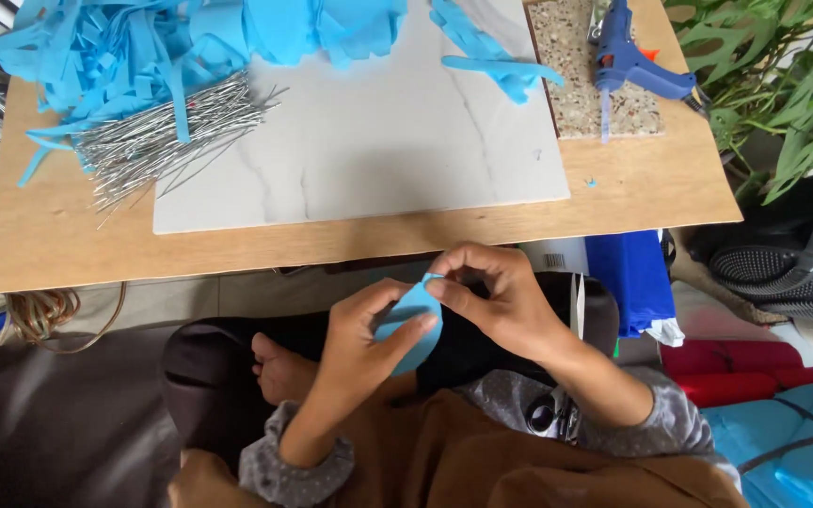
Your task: Assembling artificial leaves by gluing wire stems to fabric cutouts using a hot glue gun
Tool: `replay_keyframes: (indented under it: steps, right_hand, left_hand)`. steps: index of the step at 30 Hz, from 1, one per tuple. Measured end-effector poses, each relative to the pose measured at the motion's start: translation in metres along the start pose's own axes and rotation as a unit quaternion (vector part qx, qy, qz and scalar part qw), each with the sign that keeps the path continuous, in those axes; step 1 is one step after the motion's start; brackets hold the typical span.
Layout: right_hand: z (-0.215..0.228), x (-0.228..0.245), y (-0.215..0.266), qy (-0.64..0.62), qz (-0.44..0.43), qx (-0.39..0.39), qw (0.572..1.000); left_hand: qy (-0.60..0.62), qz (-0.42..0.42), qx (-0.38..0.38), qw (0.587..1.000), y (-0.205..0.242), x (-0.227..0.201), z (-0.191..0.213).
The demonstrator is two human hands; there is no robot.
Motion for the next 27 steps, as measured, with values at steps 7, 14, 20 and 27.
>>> replay_keyframes:
  steps: [7, 14, 20, 27]
  right_hand:
    - [0.013, -0.024, 0.005, -0.079, -0.053, 0.01, 0.995]
    - [0.01, -0.025, -0.001, -0.044, -0.047, 0.052, 0.997]
    - [0.008, -0.021, -0.003, -0.054, -0.028, 0.067, 0.996]
    - [0.009, -0.033, -0.003, -0.103, -0.054, 0.091, 0.989]
  left_hand:
    - [0.031, 0.039, -0.037, 0.998, -0.005, 0.004, -0.009]
    - [0.017, 0.039, -0.029, 0.999, -0.005, 0.006, -0.008]
    - [-0.021, 0.004, -0.023, 1.0, -0.011, -0.006, -0.008]
    - [-0.061, -0.039, 0.008, 0.997, -0.011, -0.01, -0.008]
Point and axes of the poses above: each hand's wrist, its own y-axis away from the middle knuckle, its own z-axis out of the back of the hand, x = y × z, the point moved 4 cm from there along -y, towards the middle knuckle, and after that the axes turned 13 degrees about -z, right-handed, at the moved point
